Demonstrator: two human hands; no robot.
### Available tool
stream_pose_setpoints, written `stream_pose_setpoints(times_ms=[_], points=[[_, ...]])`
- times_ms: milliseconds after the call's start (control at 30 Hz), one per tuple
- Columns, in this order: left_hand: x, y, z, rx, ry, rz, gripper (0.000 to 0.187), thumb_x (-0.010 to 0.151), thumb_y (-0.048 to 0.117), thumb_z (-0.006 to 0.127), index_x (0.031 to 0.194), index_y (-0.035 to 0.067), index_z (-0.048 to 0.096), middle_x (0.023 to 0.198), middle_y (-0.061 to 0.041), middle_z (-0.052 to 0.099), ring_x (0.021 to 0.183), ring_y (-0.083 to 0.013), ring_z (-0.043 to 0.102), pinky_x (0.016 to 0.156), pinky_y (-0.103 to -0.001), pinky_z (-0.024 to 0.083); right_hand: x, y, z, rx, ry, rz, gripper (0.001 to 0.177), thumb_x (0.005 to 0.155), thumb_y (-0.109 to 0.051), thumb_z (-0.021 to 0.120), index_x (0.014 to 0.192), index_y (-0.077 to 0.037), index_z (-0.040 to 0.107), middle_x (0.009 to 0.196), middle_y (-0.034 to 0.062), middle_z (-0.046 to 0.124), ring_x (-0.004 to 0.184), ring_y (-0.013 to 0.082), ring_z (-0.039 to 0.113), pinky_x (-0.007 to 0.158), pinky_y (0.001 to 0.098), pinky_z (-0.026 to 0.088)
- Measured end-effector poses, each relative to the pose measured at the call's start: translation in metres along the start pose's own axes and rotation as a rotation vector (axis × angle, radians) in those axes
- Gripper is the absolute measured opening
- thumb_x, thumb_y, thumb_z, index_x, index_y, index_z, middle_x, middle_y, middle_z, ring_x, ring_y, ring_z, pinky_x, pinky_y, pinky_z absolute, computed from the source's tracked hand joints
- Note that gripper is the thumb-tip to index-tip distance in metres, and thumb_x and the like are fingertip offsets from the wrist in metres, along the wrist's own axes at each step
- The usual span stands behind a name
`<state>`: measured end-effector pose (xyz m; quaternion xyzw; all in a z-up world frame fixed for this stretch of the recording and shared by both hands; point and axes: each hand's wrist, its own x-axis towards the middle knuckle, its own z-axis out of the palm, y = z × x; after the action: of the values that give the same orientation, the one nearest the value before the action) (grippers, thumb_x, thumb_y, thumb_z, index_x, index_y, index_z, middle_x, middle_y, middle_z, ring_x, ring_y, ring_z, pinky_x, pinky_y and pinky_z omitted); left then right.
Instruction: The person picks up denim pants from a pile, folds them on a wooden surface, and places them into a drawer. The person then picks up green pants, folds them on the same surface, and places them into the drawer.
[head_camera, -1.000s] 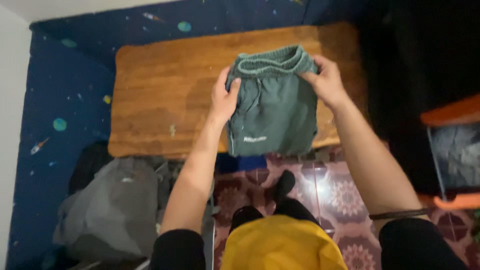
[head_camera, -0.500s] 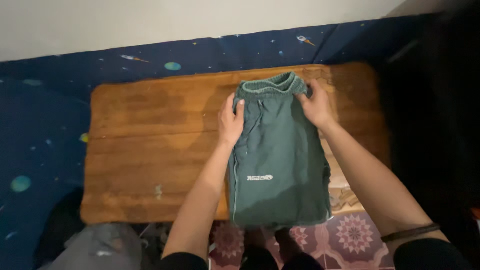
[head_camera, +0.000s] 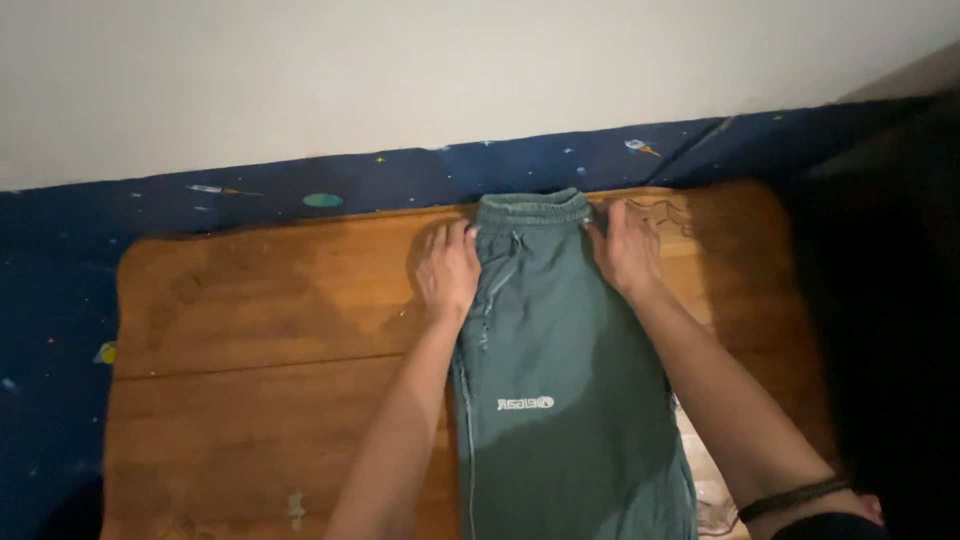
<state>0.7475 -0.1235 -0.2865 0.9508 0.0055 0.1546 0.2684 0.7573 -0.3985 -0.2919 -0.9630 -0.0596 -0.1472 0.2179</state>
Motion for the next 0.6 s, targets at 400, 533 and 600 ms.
stream_pose_setpoints(times_ms=[400,533,600], points=[[-0.004,0.007,-0.040,-0.164,0.173,0.018,0.027,0.097,0.021,0.064,0.121,0.009,0.064,0.132,-0.014,0.061,0.120,-0.0390,0.057,0.096,-0.054,0.047,0.006,-0.043,-0.029,-0.121,-0.161,-0.060,0.038,0.100,-0.035,0.071,0.120,-0.004,0.060,0.138,0.0196,0.056,0.122,0.0426,0.055,0.099,0.0584,0.043],[-0.062,0.039,-0.054,0.007,-0.085,0.352,0.034,0.100,0.025,0.059,0.132,0.013,0.063,0.147,-0.014,0.055,0.136,-0.0348,0.049,0.110,-0.056,0.039,-0.042,-0.077,-0.042,-0.176,-0.112,-0.211,0.054,0.098,-0.034,0.067,0.142,-0.007,0.055,0.163,0.0219,0.038,0.147,0.0402,0.037,0.117,0.0605,0.029],[-0.085,0.052,-0.050,0.028,-0.236,0.455,0.044,0.100,0.032,0.058,0.139,0.011,0.060,0.149,-0.016,0.053,0.145,-0.0335,0.044,0.121,-0.055,0.032,-0.066,-0.091,-0.040,-0.165,-0.214,-0.259,0.060,0.095,-0.035,0.063,0.150,-0.013,0.052,0.168,0.0144,0.034,0.156,0.0321,0.032,0.125,0.0600,0.020]])
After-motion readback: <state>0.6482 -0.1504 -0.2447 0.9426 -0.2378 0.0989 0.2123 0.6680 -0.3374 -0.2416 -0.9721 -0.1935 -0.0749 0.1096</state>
